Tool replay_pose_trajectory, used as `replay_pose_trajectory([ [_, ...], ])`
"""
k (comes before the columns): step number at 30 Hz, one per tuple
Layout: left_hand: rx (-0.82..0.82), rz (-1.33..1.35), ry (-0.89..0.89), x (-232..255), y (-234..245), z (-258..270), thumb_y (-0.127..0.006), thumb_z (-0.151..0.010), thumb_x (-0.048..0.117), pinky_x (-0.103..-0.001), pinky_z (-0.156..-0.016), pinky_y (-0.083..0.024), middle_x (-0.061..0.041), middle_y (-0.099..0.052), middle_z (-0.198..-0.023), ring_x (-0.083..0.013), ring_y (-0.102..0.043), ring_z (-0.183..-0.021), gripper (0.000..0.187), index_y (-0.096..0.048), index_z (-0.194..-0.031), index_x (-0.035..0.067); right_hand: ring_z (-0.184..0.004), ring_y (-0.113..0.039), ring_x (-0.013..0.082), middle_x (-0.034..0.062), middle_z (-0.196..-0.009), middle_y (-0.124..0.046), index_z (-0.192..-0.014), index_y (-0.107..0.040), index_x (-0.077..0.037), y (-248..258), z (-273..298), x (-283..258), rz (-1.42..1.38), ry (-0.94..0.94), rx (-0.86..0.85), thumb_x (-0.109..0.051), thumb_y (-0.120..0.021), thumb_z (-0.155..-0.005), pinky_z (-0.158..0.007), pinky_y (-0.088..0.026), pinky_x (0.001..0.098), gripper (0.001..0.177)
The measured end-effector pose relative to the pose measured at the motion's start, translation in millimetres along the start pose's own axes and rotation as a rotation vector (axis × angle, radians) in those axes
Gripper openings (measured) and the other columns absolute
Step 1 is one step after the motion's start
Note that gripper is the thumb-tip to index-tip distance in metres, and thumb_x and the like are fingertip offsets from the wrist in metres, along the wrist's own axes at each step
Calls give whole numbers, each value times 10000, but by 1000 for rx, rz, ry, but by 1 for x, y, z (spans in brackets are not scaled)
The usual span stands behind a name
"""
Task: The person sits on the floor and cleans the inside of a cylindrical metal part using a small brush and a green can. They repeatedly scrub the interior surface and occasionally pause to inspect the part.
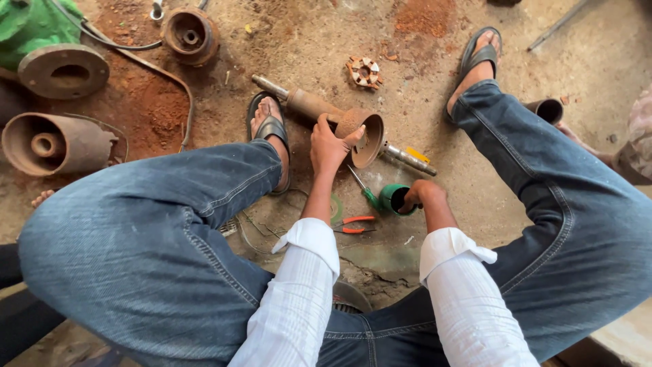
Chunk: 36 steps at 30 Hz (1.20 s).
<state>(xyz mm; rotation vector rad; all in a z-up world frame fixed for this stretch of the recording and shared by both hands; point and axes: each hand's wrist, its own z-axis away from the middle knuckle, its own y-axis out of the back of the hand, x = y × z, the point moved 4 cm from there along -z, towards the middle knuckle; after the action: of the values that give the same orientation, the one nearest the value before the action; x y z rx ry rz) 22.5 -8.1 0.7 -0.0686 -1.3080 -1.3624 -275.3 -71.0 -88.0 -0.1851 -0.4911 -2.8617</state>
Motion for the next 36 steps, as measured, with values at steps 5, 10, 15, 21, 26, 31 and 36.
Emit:
replay_pose_trajectory([
  [5, 6, -1, 14, 0, 0, 2, -713, -647, 841, -538, -992, -497, -210, -533, -1400, -375, -511, -1327, 1157, -426, -1457, 66, -1113, -743, 251, 84, -1171, -800, -1124, -823, -93, 10, 13, -4, 5, -33, 178, -366, -939, -637, -938, -590, 389, 570],
  [10, 15, 13, 2, 1, -4, 2, -702, -634, 860, -527, -985, -506, -193, -552, -1371, -367, -515, -1319, 1152, -443, -1438, 77, -1124, -725, 313, 126, -1199, -757, -1166, -787, -124, 32, 29, -4, -69, -119, 527, -391, -897, -730, -907, -597, 427, 523],
  [15, 29, 23, 20, 1, -5, 3, -705, -611, 859, -517, -980, -508, -172, -565, -1337, -357, -523, -1305, 1144, -457, -1417, 85, -1118, -722, 324, 139, -1197, -748, -1158, -784, -150, 33, 30, 0, -106, -146, 589, -377, -895, -734, -887, -604, 444, 493],
  [21, 17, 15, 33, 1, -7, 2, -697, -630, 866, -529, -993, -499, -184, -535, -1375, -357, -502, -1328, 1178, -422, -1456, 72, -1079, -726, 353, 163, -1161, -754, -1115, -800, -133, 54, 57, -13, -145, -131, 680, -337, -837, -781, -877, -590, 462, 393],
  [26, 9, -1, 26, 0, -6, 1, -689, -633, 878, -541, -1007, -488, -211, -504, -1424, -369, -480, -1356, 1240, -371, -1503, 54, -995, -741, 372, 179, -1069, -767, -1162, -827, -170, 79, 83, -44, -407, 163, 795, -279, -743, -882, -888, -582, 450, 312],
  [31, -1, 22, 13, -3, -5, 2, -695, -636, 856, -545, -1010, -484, -223, -491, -1441, -381, -474, -1364, 1237, -360, -1510, 48, -915, -761, 312, 165, -1039, -770, -1175, -757, -74, 75, 49, -79, -636, 592, 784, -289, -774, -866, -846, -590, 400, 377],
  [36, -1, 52, 75, -14, -14, 5, -720, -635, 779, -506, -1049, -481, -198, -590, -1366, -377, -528, -1337, 1112, -460, -1450, 69, -1027, -713, 398, 241, -1113, -731, -1252, -672, -28, 43, -7, -112, -601, 714, 833, -260, -803, -824, -885, -564, 445, 504],
])
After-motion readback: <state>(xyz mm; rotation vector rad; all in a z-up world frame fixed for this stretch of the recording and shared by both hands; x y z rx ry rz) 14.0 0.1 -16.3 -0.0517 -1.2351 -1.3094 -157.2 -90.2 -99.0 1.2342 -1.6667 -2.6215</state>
